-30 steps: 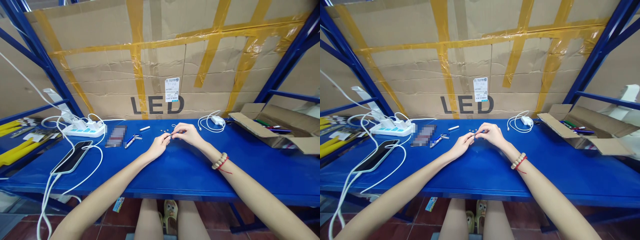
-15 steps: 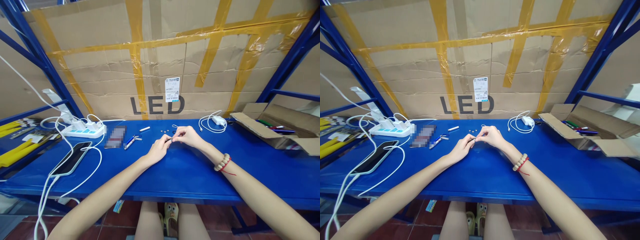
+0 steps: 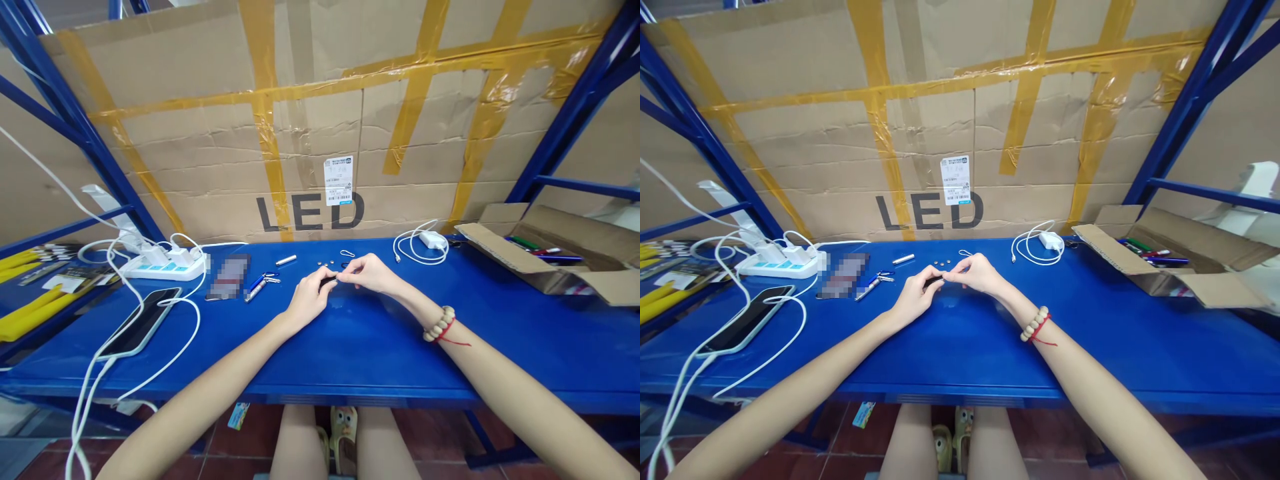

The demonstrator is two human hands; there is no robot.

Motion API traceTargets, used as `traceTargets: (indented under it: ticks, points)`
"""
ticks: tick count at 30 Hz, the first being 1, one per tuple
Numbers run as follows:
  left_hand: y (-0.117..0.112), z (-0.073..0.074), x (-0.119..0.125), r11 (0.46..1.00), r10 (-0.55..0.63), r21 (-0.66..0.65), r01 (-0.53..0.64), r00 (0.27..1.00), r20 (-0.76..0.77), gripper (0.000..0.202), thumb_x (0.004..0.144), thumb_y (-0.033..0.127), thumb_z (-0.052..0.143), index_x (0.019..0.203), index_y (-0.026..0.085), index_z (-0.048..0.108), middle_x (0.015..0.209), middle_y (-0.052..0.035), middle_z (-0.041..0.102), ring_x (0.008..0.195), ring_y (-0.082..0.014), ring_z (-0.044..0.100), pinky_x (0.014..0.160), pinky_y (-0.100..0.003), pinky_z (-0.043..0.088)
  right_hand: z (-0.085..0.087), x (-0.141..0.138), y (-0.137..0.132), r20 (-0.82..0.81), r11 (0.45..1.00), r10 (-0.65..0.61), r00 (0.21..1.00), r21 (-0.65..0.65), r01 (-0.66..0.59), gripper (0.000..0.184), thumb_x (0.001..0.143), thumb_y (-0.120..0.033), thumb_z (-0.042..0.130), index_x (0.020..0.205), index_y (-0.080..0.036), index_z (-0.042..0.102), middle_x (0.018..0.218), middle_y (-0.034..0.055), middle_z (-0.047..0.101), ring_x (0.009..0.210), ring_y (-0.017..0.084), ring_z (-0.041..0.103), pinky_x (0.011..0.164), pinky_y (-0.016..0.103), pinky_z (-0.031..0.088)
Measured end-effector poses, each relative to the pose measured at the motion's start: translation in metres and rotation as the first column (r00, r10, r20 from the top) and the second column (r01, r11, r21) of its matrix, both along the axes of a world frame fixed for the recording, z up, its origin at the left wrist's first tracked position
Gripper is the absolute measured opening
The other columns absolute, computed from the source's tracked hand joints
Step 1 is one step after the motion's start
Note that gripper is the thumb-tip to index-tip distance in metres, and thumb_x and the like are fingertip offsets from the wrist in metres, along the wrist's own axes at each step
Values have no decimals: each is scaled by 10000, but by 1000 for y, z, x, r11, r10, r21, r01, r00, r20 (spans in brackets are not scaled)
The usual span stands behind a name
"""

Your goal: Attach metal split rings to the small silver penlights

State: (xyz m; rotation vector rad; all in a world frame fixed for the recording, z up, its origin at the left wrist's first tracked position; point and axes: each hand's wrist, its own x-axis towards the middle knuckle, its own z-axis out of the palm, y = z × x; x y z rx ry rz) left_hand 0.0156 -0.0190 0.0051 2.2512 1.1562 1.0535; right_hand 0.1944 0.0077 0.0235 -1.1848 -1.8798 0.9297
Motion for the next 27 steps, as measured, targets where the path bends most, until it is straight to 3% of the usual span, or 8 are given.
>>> traceTargets:
  ticks: [22, 27]
  points:
    - [1, -1, 2, 994, 78, 84, -73, 996, -51, 125, 851, 225, 473, 902, 207, 586, 979, -37, 650, 943, -181, 578, 818, -294, 451, 3, 3, 0, 33, 999, 14, 999, 38, -15, 432, 605, -558, 675, 647, -129, 703, 533, 23, 601, 421, 73, 465, 416, 201, 356]
    - [2, -1, 1, 991, 79, 117, -69, 994, -82, 113, 844, 212, 486, 896, 213, 585, 963, -31, 649, 931, -179, 577, 814, -291, 448, 4, 3, -1, 16, 999, 42, 999, -2, -42, 425, 583, -555, 693, 636, -134, 697, 556, 24, 604, 436, 74, 467, 419, 203, 359]
